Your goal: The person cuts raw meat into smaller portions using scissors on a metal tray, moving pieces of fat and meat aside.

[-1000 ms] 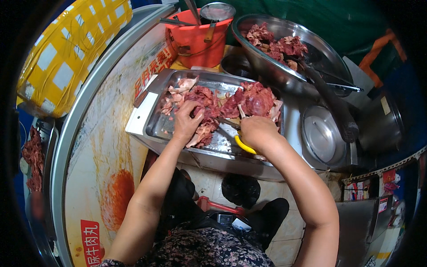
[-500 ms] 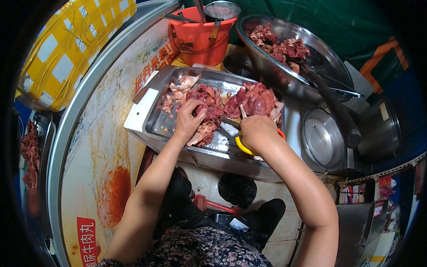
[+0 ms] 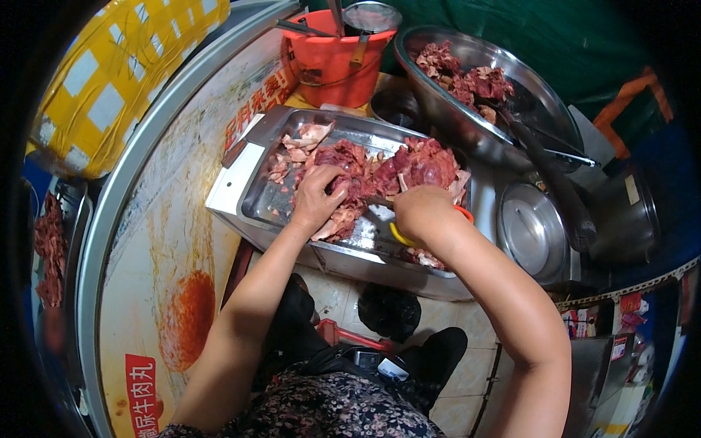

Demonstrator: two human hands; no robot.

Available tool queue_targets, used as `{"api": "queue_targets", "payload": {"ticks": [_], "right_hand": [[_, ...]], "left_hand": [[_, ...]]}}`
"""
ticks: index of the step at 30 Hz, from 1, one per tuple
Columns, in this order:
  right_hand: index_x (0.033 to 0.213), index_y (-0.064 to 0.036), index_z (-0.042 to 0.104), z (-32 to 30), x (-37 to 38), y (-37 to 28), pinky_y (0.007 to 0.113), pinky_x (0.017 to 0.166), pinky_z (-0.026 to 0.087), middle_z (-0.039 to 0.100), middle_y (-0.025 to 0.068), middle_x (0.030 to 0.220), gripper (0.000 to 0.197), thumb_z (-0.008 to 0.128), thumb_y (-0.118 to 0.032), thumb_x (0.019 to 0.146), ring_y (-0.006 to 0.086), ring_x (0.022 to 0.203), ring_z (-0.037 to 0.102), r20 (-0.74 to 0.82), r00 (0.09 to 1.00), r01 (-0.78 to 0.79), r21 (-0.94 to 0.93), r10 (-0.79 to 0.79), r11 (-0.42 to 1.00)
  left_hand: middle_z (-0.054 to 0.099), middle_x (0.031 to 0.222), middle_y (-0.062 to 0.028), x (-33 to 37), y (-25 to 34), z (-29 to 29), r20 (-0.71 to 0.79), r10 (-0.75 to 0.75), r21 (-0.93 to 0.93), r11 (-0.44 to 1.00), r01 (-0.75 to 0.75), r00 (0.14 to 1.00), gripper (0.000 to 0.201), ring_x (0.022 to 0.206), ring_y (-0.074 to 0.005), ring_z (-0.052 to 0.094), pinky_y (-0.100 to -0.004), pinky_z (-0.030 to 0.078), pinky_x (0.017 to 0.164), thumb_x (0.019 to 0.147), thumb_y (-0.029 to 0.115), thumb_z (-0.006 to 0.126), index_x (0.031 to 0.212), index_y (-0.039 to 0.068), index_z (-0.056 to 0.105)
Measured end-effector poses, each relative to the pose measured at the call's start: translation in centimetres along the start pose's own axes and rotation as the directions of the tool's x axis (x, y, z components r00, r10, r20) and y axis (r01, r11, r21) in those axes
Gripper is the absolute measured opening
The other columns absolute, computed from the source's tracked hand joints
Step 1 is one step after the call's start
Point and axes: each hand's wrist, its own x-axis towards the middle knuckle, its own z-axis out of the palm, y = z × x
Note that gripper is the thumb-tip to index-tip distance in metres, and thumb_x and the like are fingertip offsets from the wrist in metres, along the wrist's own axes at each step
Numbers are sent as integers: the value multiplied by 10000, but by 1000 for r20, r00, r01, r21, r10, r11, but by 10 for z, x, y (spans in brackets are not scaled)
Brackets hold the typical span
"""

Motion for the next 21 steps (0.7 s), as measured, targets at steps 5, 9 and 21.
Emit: {"api": "queue_targets", "payload": {"ticks": [5, 9, 21], "right_hand": [[1042, -19, 739, 4, 3, -5, 423, 840, 567, 719, 194, 1089, 257, 598, -122, 853, 336, 1017, 704, -43, 999, 26, -33, -28, 999], [1021, -17, 737, 18, 7, -9, 411, 837, 570, 724, 190, 1062, 234, 585, -113, 870, 330, 1000, 710, -172, 985, -15, 5, 15, 1000], [967, -89, 760, 48, 6, -20, 356, 705, 592, 749, 91, 954, 174, 619, -115, 869, 246, 911, 739, -327, 944, -71, -70, 44, 995]], "left_hand": [[680, 979, -146, 2, 0, 2, 16, 34, 32, 999, -35, 999, 269, 943, -344, 627, -408, 494, 846, 792, 153, 745, 1004, 6, 673], [674, 954, -149, 2, -2, 0, 9, -14, -15, 1000, 14, 1000, 247, 924, -347, 620, -414, 491, 840, 790, 148, 738, 982, 7, 673], [610, 992, -169, 2, 18, -2, 54, 37, 127, 991, -44, 998, 449, 975, -378, 561, -458, 463, 889, 709, 251, 828, 1028, -6, 644]]}}
